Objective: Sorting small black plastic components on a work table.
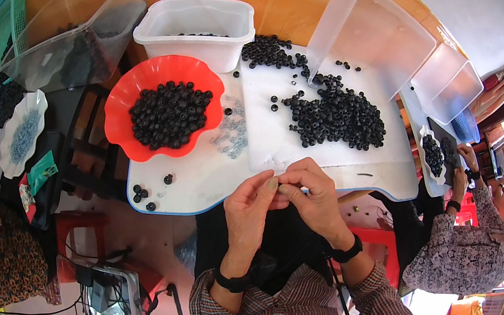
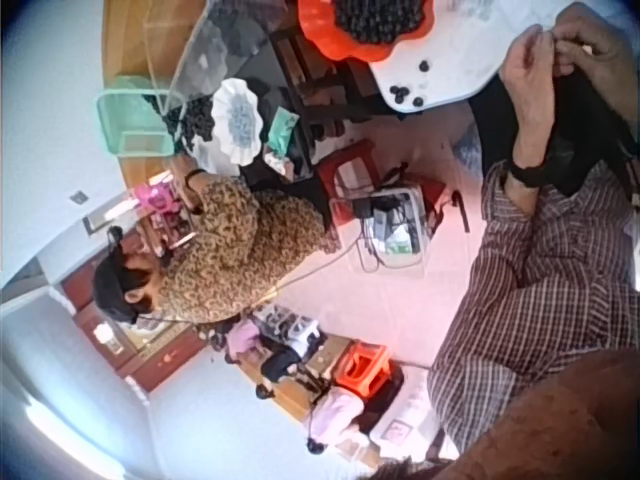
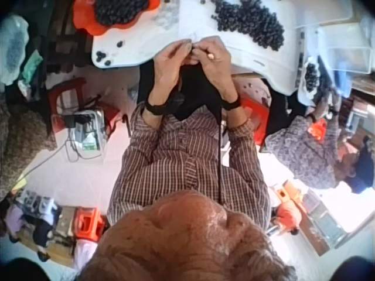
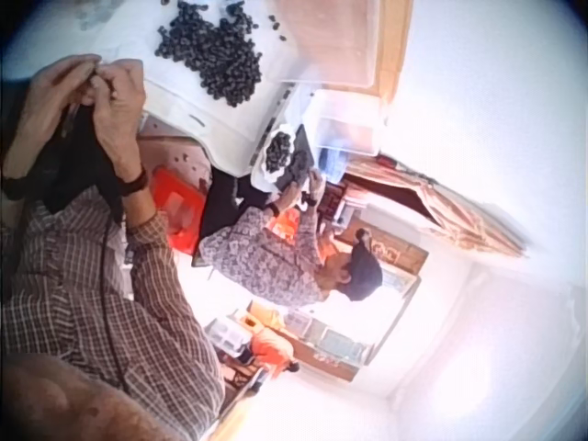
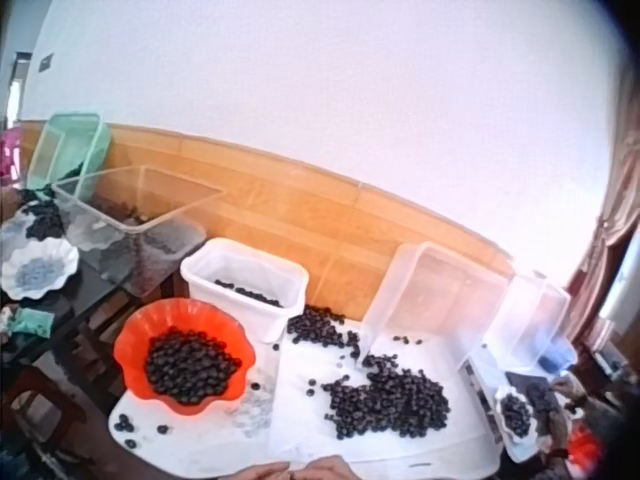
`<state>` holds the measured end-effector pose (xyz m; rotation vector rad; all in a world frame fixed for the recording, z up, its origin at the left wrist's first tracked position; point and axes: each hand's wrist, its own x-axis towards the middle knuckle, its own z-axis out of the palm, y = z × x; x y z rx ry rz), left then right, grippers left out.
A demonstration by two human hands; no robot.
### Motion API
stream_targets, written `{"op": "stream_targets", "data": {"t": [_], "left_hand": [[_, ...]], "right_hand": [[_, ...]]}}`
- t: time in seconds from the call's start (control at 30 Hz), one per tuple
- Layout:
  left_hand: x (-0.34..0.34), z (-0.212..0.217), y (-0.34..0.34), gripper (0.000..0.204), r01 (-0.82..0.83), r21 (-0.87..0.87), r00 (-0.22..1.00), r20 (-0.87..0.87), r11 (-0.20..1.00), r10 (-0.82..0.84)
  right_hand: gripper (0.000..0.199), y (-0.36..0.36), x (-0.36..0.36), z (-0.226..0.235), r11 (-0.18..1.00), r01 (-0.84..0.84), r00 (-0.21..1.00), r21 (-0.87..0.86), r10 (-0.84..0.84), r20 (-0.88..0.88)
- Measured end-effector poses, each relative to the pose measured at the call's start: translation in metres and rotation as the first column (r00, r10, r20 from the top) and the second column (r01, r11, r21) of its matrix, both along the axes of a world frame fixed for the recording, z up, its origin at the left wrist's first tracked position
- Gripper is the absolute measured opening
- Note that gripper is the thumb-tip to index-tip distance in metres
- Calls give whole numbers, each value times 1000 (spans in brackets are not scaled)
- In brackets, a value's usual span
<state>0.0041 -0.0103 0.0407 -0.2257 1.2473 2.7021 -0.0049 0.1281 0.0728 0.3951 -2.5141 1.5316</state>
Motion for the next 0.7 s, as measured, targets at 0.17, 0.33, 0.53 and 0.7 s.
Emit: {"op": "stream_targets", "data": {"t": [0.17,0.33,0.53,0.7], "left_hand": [[0,-3,-1,27,18,-45,1000,-20,999,-19],[0,-6,-4,30,58,-27,998,-24,998,-59],[-2,-19,-6,27,137,171,990,-71,976,-126],[-5,-24,-10,27,228,438,971,-172,870,-168]], "right_hand": [[16,-6,5,3,1000,-2,1000,17,2,-7],[18,-5,9,4,1000,-1,1000,21,1,4],[23,0,13,10,991,-16,992,-135,33,125],[22,4,16,6,911,-5,990,-412,63,129]]}}
